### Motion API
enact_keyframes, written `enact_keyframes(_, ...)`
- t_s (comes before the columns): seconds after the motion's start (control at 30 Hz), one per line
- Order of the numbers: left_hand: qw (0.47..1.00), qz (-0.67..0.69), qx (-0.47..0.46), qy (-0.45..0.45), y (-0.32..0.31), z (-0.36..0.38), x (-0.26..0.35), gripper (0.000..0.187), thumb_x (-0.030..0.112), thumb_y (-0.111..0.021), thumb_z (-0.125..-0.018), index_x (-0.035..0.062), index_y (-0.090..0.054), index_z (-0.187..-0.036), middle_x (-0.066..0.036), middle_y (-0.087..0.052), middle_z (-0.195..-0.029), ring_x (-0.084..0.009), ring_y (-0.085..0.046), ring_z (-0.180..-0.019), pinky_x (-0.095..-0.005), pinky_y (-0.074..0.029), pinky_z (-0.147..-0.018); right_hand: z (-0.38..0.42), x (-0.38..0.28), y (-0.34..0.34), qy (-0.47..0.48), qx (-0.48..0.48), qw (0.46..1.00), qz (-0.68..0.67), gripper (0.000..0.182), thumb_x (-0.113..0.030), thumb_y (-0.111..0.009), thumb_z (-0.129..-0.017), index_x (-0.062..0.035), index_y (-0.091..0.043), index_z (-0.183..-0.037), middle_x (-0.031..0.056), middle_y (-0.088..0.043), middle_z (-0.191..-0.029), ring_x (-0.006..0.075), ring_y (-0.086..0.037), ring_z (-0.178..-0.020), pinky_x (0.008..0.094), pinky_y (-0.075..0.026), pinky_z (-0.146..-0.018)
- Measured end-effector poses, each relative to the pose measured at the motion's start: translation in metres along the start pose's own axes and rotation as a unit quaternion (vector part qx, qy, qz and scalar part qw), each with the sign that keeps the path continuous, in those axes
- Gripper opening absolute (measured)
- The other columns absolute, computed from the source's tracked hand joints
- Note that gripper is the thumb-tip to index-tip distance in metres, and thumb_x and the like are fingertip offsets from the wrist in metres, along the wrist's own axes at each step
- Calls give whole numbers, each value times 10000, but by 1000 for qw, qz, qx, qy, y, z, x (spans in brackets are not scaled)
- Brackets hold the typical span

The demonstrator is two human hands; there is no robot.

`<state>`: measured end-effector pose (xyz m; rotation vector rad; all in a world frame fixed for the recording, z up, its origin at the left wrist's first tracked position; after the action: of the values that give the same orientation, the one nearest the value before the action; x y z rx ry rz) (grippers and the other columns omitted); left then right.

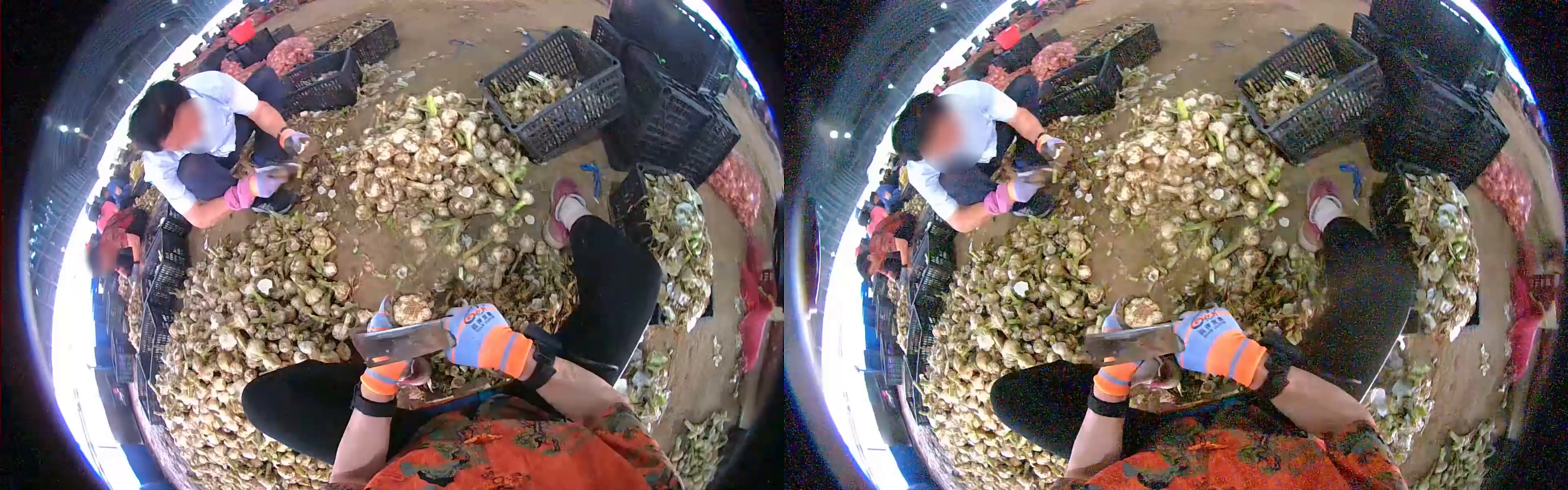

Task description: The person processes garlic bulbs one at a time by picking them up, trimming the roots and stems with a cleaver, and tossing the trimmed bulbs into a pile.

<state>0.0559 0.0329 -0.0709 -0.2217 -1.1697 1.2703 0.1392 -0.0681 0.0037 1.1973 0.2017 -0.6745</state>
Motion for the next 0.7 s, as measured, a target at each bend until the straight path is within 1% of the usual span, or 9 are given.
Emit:
enact_keyframes(0.1, 989, -143, 7, -38, 29, -15, -7, 354, 292, -376, -910, 27, -448, -1133, -124, -583, -1001, -236, -577, -905, -393, -466, -836, -1, 2, -4, -15, -16, 1000, -4, 384, -350, -566, -688, -68, -597, -947, 147, -601, -932, 303, -581, -882, 402, -455, -753)
enact_keyframes(0.13, 921, -371, -19, -120, -27, 14, 23, 306, 229, -417, -898, 28, -439, -1128, -108, -586, -974, -206, -586, -877, -354, -482, -807, -3, 3, -5, -14, -20, 1000, -4, 389, -353, -569, -683, -67, -597, -945, 149, -602, -935, 304, -581, -886, 402, -457, -757)
enact_keyframes(0.27, 954, -269, -50, -121, -39, 6, 25, 261, 175, -455, -879, 28, -456, -1094, -90, -592, -940, -177, -588, -837, -297, -490, -768, -20, 15, -14, -20, -44, 999, -16, 420, -372, -582, -664, -59, -598, -943, 157, -603, -949, 313, -581, -887, 398, -461, -763)
enact_keyframes(0.33, 857, -471, -92, -188, -47, 7, 27, 279, 228, -455, -880, 31, -467, -1077, -88, -592, -941, -196, -583, -842, -320, -484, -775, -26, 20, -21, -24, -43, 999, -7, 436, -381, -586, -657, -57, -597, -948, 160, -602, -955, 317, -581, -889, 396, -462, -767)
enact_keyframes(0.37, 858, -469, -92, -187, -25, -3, 22, 279, 228, -455, -880, 31, -467, -1077, -88, -592, -941, -196, -583, -842, -320, -484, -775, -28, 21, -22, -25, -41, 999, 1, 452, -390, -590, -650, -55, -596, -954, 163, -602, -962, 321, -580, -890, 393, -462, -771)
enact_keyframes(0.4, 973, -197, -103, -53, 20, -23, -1, 304, 267, -443, -884, 34, -467, -1078, -95, -591, -946, -210, -579, -855, -342, -476, -794, -29, 21, -23, -26, -43, 999, 1, 452, -390, -590, -650, -55, -596, -954, 163, -602, -962, 321, -580, -890, 393, -462, -771)
enact_keyframes(0.43, 986, 96, -105, 86, 18, -27, -16, 332, 306, -430, -888, 38, -467, -1079, -103, -590, -951, -224, -575, -868, -365, -468, -812, -30, 23, -23, -27, -51, 998, -2, 455, -392, -588, -650, -56, -596, -957, 164, -601, -965, 321, -580, -892, 392, -462, -772)
enact_keyframes(0.63, 952, -274, 82, -105, 21, -13, 5, 369, 143, -651, -743, 2, -466, -1031, -15, -608, -750, -138, -581, -617, -257, -489, -628, -35, 25, -31, -16, -56, 998, 23, 468, -404, -597, -632, -57, -602, -946, 171, -604, -950, 323, -583, -882, 396, -466, -766)
enact_keyframes(0.7, 983, -172, 68, -11, 43, -9, -10, 445, 162, -704, -675, -14, -489, -1023, -27, -625, -734, -121, -599, -635, -262, -495, -645, -49, 51, -47, -43, -27, 998, 24, 448, -410, -616, -610, -56, -620, -886, 173, -624, -866, 331, -602, -794, 394, -484, -721)
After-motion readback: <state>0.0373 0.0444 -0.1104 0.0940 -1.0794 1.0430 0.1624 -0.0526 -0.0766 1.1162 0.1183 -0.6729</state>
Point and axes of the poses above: each hand's wrist, its own z-axis away from the middle knuckle, its own y-axis out of the back of the hand, x = y × z, the point moved 8 cm from there along -z, towards the middle knuckle
